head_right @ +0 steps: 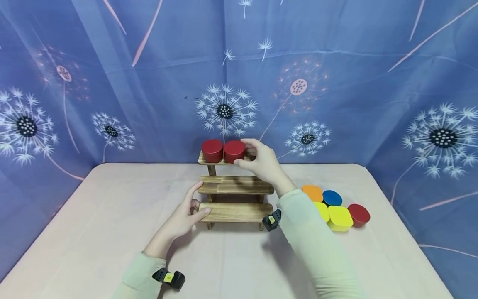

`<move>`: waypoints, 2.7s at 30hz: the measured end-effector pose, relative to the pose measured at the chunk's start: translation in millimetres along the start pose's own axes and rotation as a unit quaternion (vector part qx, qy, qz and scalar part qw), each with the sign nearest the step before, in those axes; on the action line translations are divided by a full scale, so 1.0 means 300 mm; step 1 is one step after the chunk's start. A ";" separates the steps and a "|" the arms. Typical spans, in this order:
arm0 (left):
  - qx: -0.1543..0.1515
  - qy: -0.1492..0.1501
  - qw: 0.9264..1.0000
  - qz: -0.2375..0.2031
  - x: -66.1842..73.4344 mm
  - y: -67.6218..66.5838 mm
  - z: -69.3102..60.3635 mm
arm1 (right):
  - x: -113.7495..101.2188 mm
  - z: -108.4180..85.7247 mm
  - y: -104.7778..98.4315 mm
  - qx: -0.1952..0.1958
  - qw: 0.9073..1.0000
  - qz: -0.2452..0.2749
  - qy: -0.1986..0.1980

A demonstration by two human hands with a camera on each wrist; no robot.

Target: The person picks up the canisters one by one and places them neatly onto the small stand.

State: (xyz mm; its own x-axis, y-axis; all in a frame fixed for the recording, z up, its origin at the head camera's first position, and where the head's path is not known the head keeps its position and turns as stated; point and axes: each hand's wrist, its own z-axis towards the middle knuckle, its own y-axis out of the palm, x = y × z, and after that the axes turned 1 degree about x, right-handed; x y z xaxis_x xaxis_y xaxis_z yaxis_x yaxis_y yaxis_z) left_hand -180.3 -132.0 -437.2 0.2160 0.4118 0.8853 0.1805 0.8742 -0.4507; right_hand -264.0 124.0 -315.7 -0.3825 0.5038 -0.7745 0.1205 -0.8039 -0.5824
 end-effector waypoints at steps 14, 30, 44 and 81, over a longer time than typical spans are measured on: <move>0.006 0.000 1.000 0.004 0.002 0.006 -0.001 | -0.001 -0.001 0.003 0.000 1.000 0.002 0.011; 0.003 -0.001 1.000 0.010 0.007 0.007 -0.002 | -0.017 0.001 0.037 0.031 0.999 -0.014 -0.001; 0.001 -0.002 1.000 0.003 0.011 0.002 -0.003 | -0.004 -0.026 0.014 0.033 0.999 0.034 0.005; 0.002 -0.008 1.000 -0.006 -0.001 -0.001 -0.003 | 0.172 -0.319 -0.321 0.074 0.995 -0.049 0.047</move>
State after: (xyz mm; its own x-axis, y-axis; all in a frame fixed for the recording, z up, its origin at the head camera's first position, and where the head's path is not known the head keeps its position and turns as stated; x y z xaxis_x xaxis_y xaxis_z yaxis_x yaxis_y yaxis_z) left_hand -179.4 -132.5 -437.4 0.1985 0.4050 0.8925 0.1790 0.8803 -0.4393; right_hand -207.6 257.8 -323.2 -0.2974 0.6034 -0.7399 -0.0509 -0.7839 -0.6188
